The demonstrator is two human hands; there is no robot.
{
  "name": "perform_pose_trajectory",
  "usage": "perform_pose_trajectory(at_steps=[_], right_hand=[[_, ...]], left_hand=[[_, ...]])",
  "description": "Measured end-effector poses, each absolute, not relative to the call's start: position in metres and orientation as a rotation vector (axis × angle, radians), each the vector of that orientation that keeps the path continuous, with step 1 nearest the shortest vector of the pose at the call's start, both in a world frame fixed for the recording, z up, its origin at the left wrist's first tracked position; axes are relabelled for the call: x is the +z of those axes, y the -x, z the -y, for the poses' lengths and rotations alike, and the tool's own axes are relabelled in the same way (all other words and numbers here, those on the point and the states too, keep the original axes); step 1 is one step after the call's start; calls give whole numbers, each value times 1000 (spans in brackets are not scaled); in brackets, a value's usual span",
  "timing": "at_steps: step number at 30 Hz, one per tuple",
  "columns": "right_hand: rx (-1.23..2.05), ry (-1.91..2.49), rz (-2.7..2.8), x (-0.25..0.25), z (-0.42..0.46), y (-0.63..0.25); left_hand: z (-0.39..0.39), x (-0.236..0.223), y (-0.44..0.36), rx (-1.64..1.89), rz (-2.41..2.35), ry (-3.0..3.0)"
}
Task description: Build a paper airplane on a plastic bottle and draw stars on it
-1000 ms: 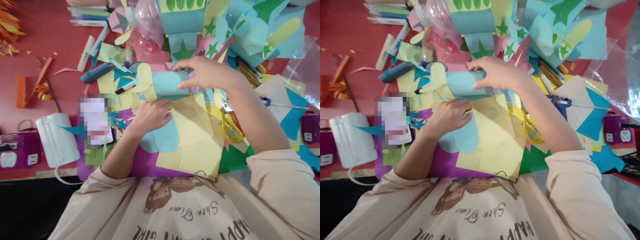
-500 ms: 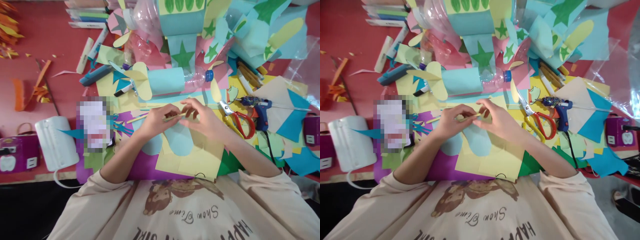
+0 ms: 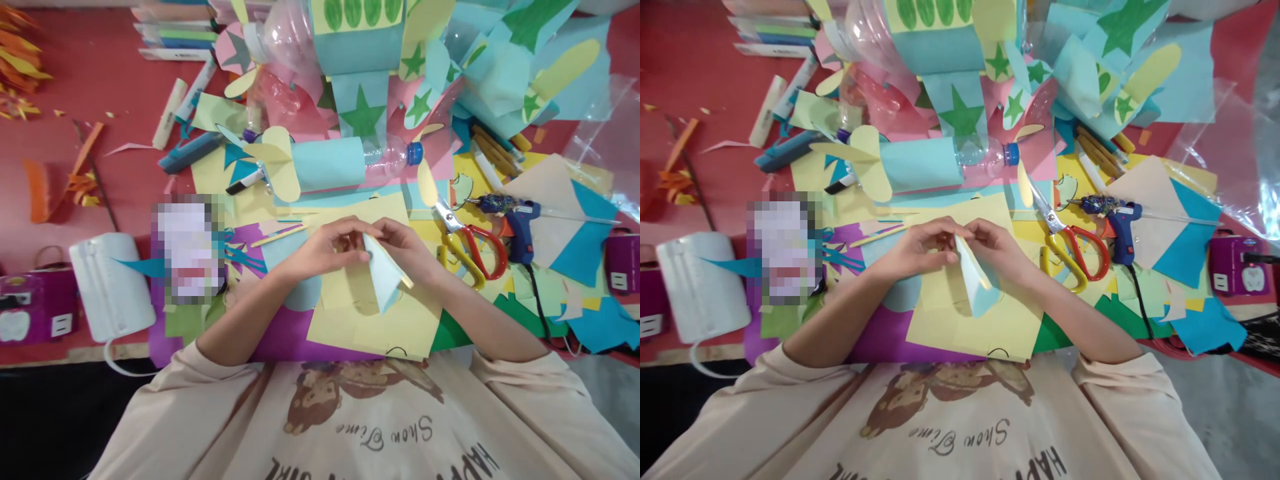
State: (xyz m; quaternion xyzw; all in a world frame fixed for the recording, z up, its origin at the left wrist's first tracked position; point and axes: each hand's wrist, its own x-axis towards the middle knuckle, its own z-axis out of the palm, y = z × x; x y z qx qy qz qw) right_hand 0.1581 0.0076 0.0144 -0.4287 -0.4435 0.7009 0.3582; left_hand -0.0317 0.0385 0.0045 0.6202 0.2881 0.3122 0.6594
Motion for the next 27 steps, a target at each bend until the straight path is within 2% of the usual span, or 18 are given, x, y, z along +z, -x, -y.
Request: perform_pose_trajectory(at_steps=[4,11,19,25,27], right_hand=[[1781,1129,1244,14,-3,-159],[1642,1207,1188,21,-3,-170],[1446,1285,1112,20,-1,-167],[1562,1355,1492,35,2,-169],[1500,1421,1631,45,9,-176]], left_hand=[[-41,1,32,931,-699,-1473],[-43,3,36,971,-882,-1039],[-29,-3,33,712,-579,-998],[-31,-5,31,617,-768,-727],[-32,-5,30,636,-845,-653]])
